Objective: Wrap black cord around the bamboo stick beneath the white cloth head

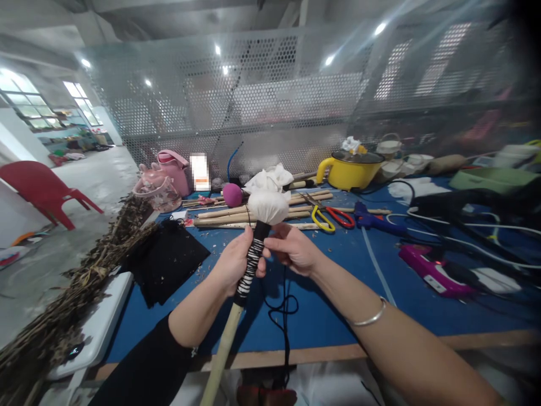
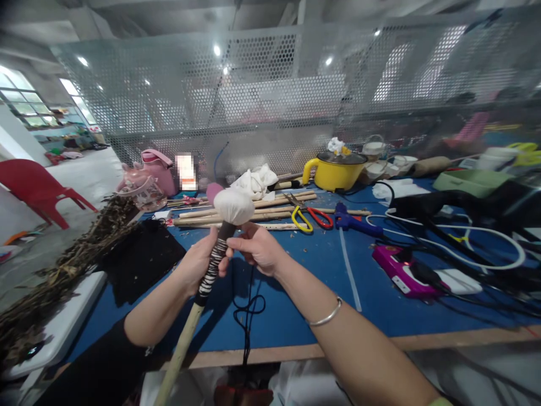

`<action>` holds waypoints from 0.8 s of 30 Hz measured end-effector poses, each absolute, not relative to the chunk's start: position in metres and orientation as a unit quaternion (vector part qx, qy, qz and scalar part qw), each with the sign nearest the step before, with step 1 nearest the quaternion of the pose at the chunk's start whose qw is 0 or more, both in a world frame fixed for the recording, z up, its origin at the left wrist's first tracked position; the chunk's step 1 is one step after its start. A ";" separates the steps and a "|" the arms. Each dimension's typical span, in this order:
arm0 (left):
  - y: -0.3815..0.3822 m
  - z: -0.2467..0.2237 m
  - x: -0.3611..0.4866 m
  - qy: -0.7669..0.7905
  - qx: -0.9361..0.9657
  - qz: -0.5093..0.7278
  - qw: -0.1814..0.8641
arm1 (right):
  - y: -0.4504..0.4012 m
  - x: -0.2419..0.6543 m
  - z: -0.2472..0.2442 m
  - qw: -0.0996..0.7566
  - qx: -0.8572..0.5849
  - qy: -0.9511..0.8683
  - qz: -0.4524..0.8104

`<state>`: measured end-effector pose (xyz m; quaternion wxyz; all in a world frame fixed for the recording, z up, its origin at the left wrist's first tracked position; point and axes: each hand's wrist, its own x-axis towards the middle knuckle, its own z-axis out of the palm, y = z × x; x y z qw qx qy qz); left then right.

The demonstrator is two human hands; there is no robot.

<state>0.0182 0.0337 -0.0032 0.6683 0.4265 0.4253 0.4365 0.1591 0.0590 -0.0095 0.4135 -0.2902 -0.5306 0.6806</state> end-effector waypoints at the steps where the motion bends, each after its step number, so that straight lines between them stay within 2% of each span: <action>1: 0.034 -0.004 0.018 0.439 0.420 0.404 0.684 | 0.059 0.159 -0.011 0.403 -0.283 -0.533 0.688; 4: 0.034 -0.009 0.019 0.474 0.416 0.372 0.681 | 0.060 0.157 -0.017 0.410 -0.299 -0.519 0.687; 10: 0.029 -0.020 0.024 0.521 0.545 0.471 0.458 | 0.062 0.152 -0.024 0.437 -0.377 -0.493 0.651; 12: 0.028 -0.020 0.024 0.515 0.575 0.477 0.420 | 0.062 0.153 -0.022 0.439 -0.368 -0.510 0.641; 19: 0.024 -0.005 0.020 0.491 0.531 0.508 0.468 | 0.058 0.164 -0.004 0.443 -0.367 -0.577 0.579; 24: 0.023 -0.001 0.020 0.462 0.521 0.519 0.496 | 0.054 0.166 -0.004 0.465 -0.347 -0.528 0.620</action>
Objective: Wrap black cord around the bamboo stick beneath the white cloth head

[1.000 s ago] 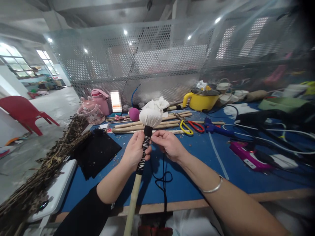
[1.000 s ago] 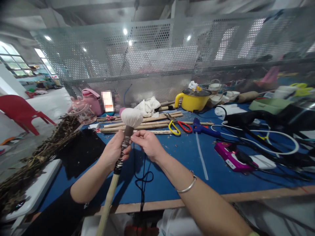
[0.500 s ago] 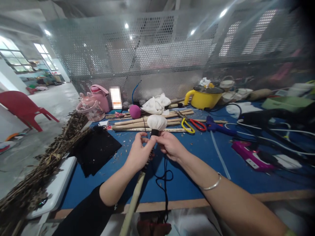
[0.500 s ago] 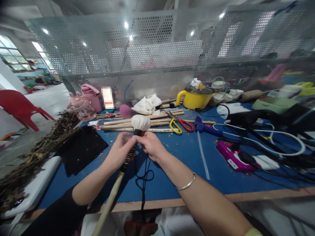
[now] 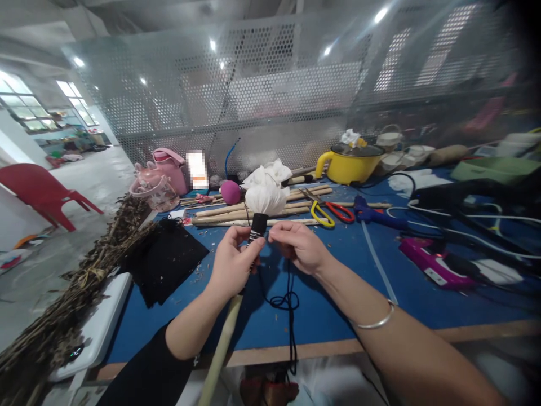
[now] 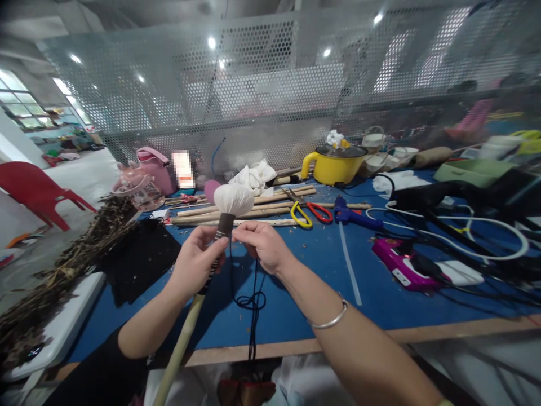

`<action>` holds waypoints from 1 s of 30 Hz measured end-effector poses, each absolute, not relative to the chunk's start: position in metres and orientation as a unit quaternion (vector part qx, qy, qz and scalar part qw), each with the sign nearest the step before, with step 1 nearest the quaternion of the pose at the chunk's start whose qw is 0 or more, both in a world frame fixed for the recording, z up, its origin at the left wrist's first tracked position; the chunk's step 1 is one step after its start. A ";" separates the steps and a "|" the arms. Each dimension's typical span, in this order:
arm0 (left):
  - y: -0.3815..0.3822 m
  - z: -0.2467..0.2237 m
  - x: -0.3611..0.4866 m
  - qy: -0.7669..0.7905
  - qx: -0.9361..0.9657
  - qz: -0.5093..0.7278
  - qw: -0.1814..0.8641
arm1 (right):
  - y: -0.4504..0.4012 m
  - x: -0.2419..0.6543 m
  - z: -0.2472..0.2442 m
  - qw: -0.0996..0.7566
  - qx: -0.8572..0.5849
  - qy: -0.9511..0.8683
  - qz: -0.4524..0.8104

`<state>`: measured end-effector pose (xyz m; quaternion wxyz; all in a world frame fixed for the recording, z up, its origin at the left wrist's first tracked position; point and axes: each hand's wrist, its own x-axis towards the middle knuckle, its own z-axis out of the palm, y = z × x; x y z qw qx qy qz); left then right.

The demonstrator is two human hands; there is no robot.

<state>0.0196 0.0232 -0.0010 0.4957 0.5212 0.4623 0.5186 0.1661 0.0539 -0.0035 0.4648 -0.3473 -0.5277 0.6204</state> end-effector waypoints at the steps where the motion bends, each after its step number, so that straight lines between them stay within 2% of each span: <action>1: 0.023 -0.001 0.019 0.456 0.517 0.523 0.502 | 0.053 0.166 -0.004 0.470 -0.346 -0.520 0.624; 11: 0.023 -0.004 0.017 0.380 0.489 0.533 0.577 | 0.055 0.162 -0.007 0.471 -0.344 -0.506 0.635; 18: 0.026 -0.004 0.015 0.370 0.463 0.448 0.670 | 0.059 0.164 -0.013 0.442 -0.312 -0.496 0.679; 25: 0.022 -0.009 0.022 0.465 0.525 0.481 0.526 | 0.061 0.155 -0.022 0.452 -0.333 -0.509 0.653; 30: 0.025 -0.013 0.021 0.425 0.486 0.507 0.571 | 0.060 0.155 -0.018 0.445 -0.326 -0.511 0.659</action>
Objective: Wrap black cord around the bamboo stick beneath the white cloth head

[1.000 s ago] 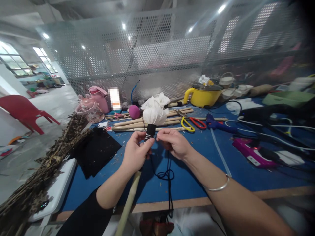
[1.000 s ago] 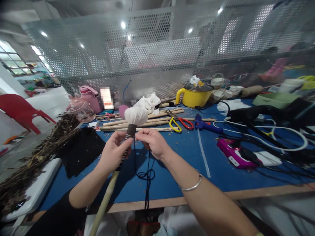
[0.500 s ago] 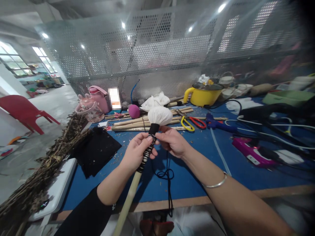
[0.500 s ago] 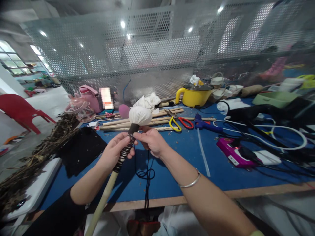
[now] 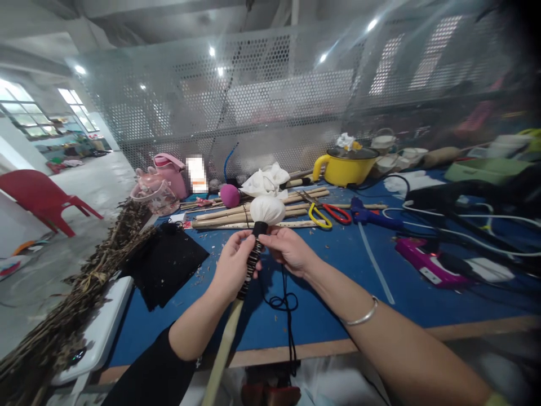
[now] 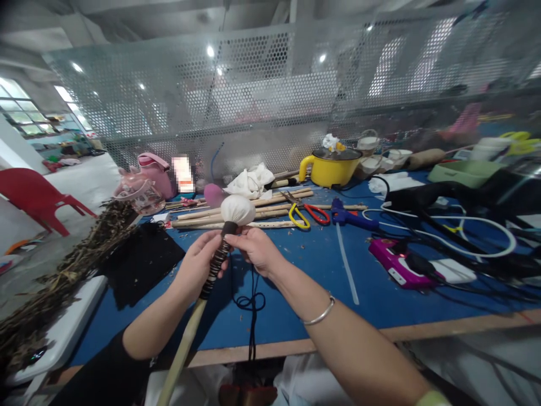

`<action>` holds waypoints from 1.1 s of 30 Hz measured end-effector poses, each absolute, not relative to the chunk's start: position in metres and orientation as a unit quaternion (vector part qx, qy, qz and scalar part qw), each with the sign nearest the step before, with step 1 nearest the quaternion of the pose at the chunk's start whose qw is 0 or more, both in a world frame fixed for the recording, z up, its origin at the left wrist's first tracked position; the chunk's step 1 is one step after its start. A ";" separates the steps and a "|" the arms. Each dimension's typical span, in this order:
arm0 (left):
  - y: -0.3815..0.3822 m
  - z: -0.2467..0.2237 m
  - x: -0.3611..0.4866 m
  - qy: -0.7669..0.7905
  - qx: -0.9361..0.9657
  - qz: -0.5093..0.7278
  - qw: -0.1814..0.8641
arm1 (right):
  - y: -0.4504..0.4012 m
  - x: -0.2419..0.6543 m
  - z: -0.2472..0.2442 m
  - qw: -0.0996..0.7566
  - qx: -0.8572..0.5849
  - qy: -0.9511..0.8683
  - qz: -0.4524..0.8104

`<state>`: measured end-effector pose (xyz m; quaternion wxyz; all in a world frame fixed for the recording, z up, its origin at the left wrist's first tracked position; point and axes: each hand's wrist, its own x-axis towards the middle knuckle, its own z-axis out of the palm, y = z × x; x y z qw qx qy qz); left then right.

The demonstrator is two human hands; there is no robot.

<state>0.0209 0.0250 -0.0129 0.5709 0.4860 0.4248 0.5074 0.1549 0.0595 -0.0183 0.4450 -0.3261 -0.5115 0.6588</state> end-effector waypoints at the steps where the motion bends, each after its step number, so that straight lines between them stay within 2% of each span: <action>1: 0.025 -0.013 0.021 0.418 0.482 0.512 0.575 | 0.060 0.155 -0.018 0.444 -0.324 -0.511 0.661; 9: 0.019 -0.005 0.026 0.430 0.510 0.511 0.542 | 0.061 0.162 -0.018 0.431 -0.259 -0.501 0.704; 13: 0.020 -0.006 0.024 0.442 0.520 0.486 0.545 | 0.061 0.161 -0.019 0.454 -0.290 -0.485 0.689; 15: 0.022 -0.008 0.021 0.470 0.555 0.467 0.503 | 0.061 0.159 -0.022 0.455 -0.317 -0.481 0.679; 18: 0.024 -0.013 0.016 0.514 0.627 0.453 0.371 | 0.062 0.156 -0.025 0.438 -0.335 -0.490 0.675; 20: 0.025 -0.014 0.015 0.516 0.647 0.461 0.320 | 0.063 0.155 -0.027 0.439 -0.334 -0.499 0.668; 22: 0.026 -0.013 0.015 0.512 0.637 0.469 0.335 | 0.063 0.155 -0.026 0.450 -0.329 -0.507 0.658; 28: 0.028 -0.004 0.015 0.478 0.566 0.470 0.480 | 0.059 0.159 -0.015 0.467 -0.317 -0.525 0.638; 33: 0.025 -0.004 0.016 0.418 0.538 0.475 0.557 | 0.056 0.161 -0.011 0.467 -0.302 -0.494 0.668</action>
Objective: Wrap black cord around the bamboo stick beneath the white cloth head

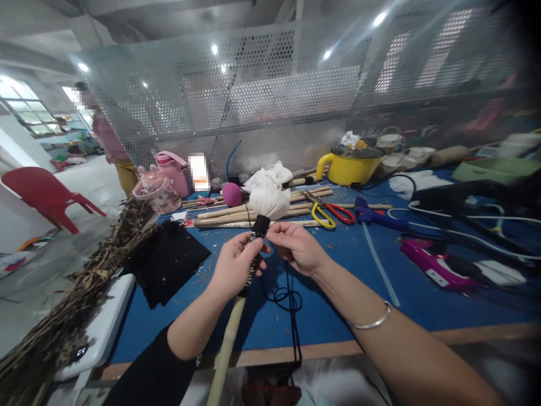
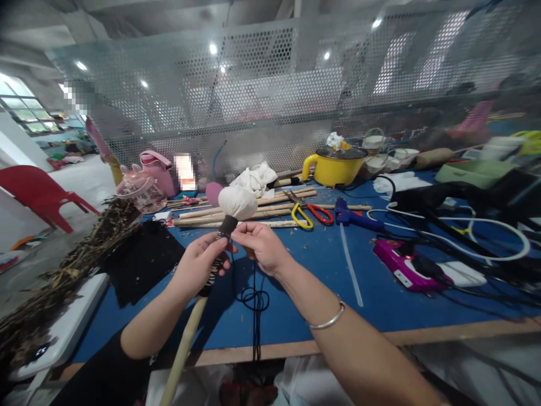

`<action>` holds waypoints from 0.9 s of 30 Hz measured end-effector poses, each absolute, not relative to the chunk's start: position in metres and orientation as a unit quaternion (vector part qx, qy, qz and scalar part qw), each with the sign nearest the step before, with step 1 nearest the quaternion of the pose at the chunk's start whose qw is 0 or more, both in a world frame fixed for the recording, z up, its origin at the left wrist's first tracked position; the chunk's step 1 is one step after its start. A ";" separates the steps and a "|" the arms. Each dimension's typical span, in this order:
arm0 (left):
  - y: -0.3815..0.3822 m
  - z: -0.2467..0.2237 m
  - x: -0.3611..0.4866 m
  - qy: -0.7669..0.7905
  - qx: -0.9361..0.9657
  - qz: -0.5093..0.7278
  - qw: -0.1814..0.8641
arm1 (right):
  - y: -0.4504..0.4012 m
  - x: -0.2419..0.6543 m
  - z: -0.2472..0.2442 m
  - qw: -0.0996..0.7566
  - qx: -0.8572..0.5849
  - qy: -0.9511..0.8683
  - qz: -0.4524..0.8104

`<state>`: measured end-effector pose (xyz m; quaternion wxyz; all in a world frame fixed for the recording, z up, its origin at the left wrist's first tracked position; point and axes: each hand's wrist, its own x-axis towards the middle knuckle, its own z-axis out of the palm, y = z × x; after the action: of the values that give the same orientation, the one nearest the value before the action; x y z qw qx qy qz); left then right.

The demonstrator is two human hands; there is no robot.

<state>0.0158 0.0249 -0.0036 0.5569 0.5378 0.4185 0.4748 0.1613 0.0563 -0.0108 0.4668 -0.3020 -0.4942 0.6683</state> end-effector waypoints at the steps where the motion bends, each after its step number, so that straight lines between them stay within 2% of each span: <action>1: 0.024 -0.004 0.016 0.411 0.526 0.484 0.566 | 0.057 0.161 -0.011 0.465 -0.302 -0.489 0.673; 9: 0.026 -0.005 0.018 0.362 0.486 0.523 0.600 | 0.059 0.161 -0.014 0.415 -0.285 -0.455 0.735; 14: 0.032 -0.007 0.009 0.414 0.445 0.424 0.671 | 0.060 0.160 -0.021 0.432 -0.311 -0.471 0.703; 20: 0.032 -0.010 0.013 0.457 0.481 0.432 0.612 | 0.063 0.152 -0.030 0.423 -0.326 -0.550 0.642; 27: 0.038 -0.002 0.006 0.431 0.442 0.474 0.628 | 0.066 0.163 -0.025 0.374 -0.361 -0.567 0.639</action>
<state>0.0057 0.0379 -0.0017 0.6282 0.4417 0.4309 0.4739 0.1631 0.0661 -0.0255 0.3742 -0.3608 -0.5671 0.6389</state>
